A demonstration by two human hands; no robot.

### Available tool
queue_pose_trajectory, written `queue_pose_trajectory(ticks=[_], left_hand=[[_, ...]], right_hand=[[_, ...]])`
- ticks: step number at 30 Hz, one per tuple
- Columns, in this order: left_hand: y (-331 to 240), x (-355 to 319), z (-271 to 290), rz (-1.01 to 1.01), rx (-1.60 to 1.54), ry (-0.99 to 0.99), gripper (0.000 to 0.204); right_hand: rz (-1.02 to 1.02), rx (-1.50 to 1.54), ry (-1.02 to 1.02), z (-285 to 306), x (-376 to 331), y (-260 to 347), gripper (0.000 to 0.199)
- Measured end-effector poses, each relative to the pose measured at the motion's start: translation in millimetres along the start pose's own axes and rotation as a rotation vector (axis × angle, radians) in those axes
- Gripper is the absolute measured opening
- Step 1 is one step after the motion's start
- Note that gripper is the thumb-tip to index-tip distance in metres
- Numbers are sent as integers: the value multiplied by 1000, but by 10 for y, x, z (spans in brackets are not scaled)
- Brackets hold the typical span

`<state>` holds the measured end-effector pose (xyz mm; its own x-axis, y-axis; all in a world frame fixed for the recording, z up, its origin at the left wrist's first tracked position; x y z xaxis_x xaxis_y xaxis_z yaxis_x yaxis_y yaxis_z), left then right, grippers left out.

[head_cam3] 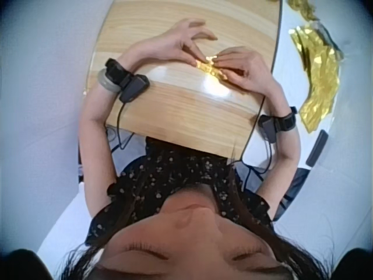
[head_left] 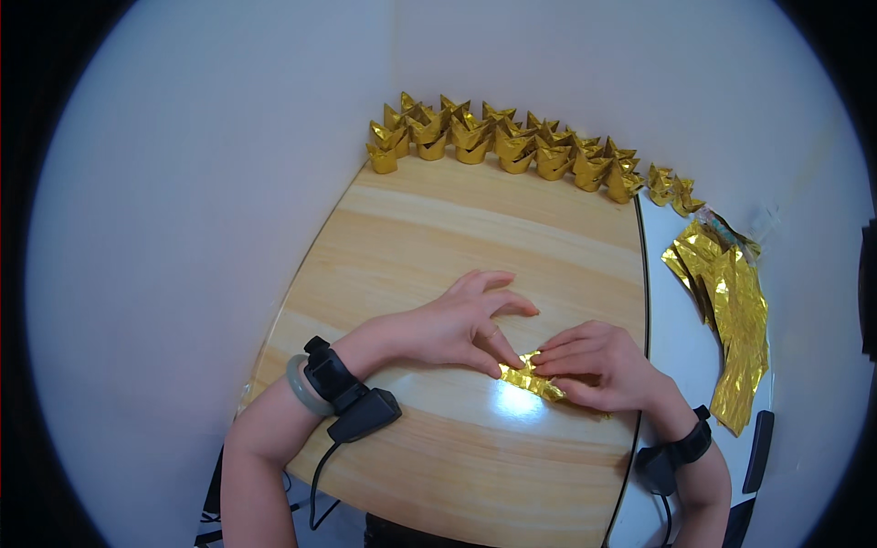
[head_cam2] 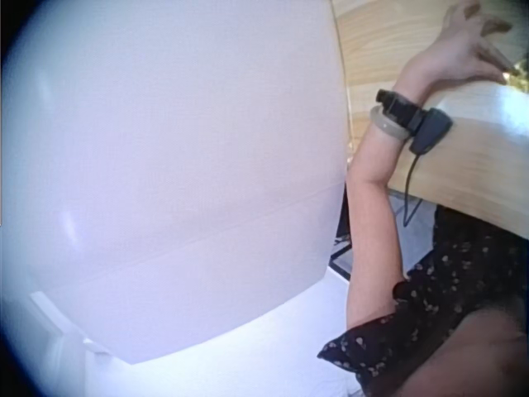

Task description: Folding gold-colored paper into traditional ingot shapes.

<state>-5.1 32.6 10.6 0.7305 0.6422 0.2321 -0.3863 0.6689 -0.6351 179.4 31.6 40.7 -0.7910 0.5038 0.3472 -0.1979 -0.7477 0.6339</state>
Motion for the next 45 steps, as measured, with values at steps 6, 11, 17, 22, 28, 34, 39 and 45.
queue_pose_trajectory(ticks=[6,11,17,22,28,34,39,45], left_hand=[[-4,13,21,-81,47,-77,22],[-38,49,7,-135,22,-99,19],[-21,41,-10,-85,-36,-83,21],[-23,27,-2,-99,-38,-46,23],[-116,37,21,-107,-59,-101,17],[-242,72,-119,-154,4,-128,22],[-331,106,-205,-147,139,-102,20],[-404,101,-212,-130,102,-91,17]], right_hand=[[107,-485,156,-14,-17,-12,34],[19,-502,262,-72,-22,-47,56],[-102,-413,441,-69,-97,-78,90],[-168,-418,502,56,-164,-147,92],[-187,-92,375,257,-177,-278,73],[-249,-83,298,299,-159,-291,45],[-344,147,273,315,-166,-358,31],[-374,166,105,333,-229,-493,22]])
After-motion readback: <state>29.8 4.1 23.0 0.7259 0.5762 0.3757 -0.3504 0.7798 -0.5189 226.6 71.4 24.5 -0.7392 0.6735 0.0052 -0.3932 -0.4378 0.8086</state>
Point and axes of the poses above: each hand's wrist, its own x-axis towards the middle knuckle, its own z-axis out of the back of the hand, y = z × x, the point moved 5 cm from there along x, towards the middle knuckle, and after that the axes turned 5 degrees about -y, right-handed, at the moved point
